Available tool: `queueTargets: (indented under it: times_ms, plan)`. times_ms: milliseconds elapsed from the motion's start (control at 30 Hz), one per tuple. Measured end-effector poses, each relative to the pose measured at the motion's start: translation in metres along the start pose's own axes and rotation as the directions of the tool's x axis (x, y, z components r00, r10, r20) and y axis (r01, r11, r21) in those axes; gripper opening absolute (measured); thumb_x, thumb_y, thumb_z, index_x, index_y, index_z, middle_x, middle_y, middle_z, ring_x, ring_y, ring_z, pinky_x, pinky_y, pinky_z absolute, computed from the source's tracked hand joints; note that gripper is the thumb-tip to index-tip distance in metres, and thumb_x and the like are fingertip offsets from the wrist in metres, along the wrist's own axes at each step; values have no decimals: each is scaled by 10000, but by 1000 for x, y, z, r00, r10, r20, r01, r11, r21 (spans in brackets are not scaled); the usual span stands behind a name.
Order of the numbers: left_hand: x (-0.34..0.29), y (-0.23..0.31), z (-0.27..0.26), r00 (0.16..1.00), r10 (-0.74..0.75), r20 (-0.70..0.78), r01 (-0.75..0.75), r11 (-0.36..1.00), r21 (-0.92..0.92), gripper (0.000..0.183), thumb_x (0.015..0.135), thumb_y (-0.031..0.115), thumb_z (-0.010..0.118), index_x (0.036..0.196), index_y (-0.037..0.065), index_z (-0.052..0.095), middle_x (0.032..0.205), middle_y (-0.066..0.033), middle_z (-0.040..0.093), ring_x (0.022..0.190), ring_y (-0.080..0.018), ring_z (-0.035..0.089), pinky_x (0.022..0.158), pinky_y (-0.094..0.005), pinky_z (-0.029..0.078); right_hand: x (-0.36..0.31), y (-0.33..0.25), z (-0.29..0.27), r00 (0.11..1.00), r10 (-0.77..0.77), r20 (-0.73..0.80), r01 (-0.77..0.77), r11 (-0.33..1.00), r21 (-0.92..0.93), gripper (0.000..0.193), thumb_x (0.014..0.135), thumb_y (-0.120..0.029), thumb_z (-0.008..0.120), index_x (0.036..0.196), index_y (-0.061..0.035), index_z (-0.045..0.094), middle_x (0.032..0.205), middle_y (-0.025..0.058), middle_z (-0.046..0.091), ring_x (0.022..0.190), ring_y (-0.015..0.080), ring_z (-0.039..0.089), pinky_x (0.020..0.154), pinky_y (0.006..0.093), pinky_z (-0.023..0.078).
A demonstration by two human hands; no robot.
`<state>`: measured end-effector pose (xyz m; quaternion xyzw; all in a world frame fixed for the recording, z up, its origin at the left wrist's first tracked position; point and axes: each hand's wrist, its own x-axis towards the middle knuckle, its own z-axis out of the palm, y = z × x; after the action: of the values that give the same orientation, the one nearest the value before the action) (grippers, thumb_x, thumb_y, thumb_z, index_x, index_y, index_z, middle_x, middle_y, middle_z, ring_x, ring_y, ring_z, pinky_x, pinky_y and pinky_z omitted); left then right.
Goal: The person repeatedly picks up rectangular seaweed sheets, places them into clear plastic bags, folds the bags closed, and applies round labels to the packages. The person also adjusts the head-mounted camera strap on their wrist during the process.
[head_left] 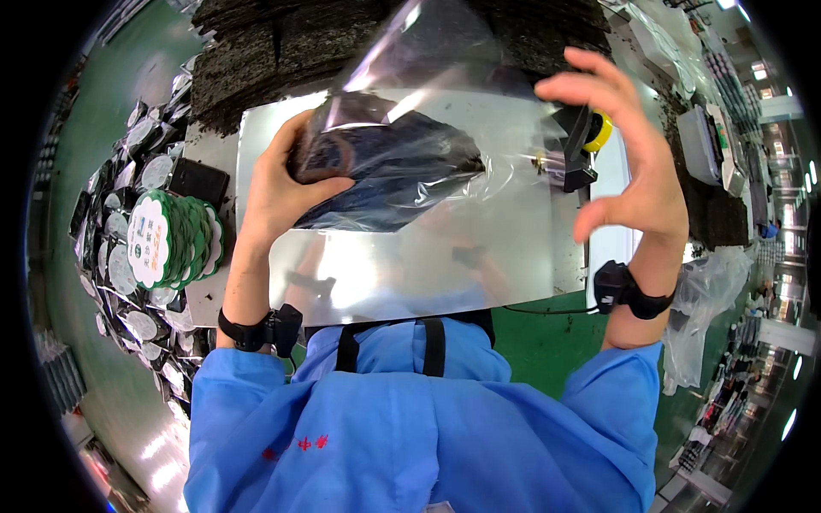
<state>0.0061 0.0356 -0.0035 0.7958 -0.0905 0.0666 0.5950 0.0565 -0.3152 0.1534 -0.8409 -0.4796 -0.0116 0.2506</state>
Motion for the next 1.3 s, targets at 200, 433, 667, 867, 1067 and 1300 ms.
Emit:
queueTargets:
  times_ms: [200,433,667,867,1067,1300]
  plan:
    - [-40,-35,-6,990,-140,-19,126,935,-330,722,666,-45,843,1270,-21,447,1020,-68,636,890,-137,651,780,-292,581,1,6,25,969,73,238,52,875,-482,300,736,-211,777,975,-58,677,1143,80,652,1281,300,459,1121,537,224]
    - [-82,-91,22,952,-305,-16,285,909,-304,775,678,-11,840,1282,-9,355,1005,-156,654,846,-210,695,777,-328,583,-19,41,106,619,178,-765,75,956,283,402,1020,-229,422,1282,71,478,1363,242,488,1263,346,496,1099,439,356]
    - [-85,-47,39,868,389,-308,-365,921,136,1067,640,186,895,1470,3,250,1496,-228,336,1383,-364,362,1124,-472,292,-35,-6,225,724,374,-580,33,821,570,633,805,-168,768,1346,-23,473,1434,232,438,1342,350,422,1123,484,328]
    - [-71,-30,28,764,628,-150,-429,668,608,672,639,143,857,1222,78,528,1238,-130,638,1179,-324,584,1041,-493,381,-4,-7,182,896,-41,-443,48,999,5,301,681,-115,775,963,-108,669,1113,12,690,1074,276,595,863,392,445]
    - [-50,24,14,902,418,110,-429,836,341,527,641,74,807,1119,47,585,1129,-97,689,988,-321,654,910,-445,461,6,-10,163,984,35,-175,-8,988,155,238,676,-38,708,878,-160,728,1259,32,606,1083,249,550,924,379,390]
    - [-32,36,4,893,243,378,-323,932,163,298,716,-48,680,1003,34,670,1173,-81,685,1172,-317,604,990,-428,456,31,-62,135,862,-21,-507,161,959,234,241,741,-96,735,969,-170,762,1402,234,463,1284,400,442,1105,455,278]
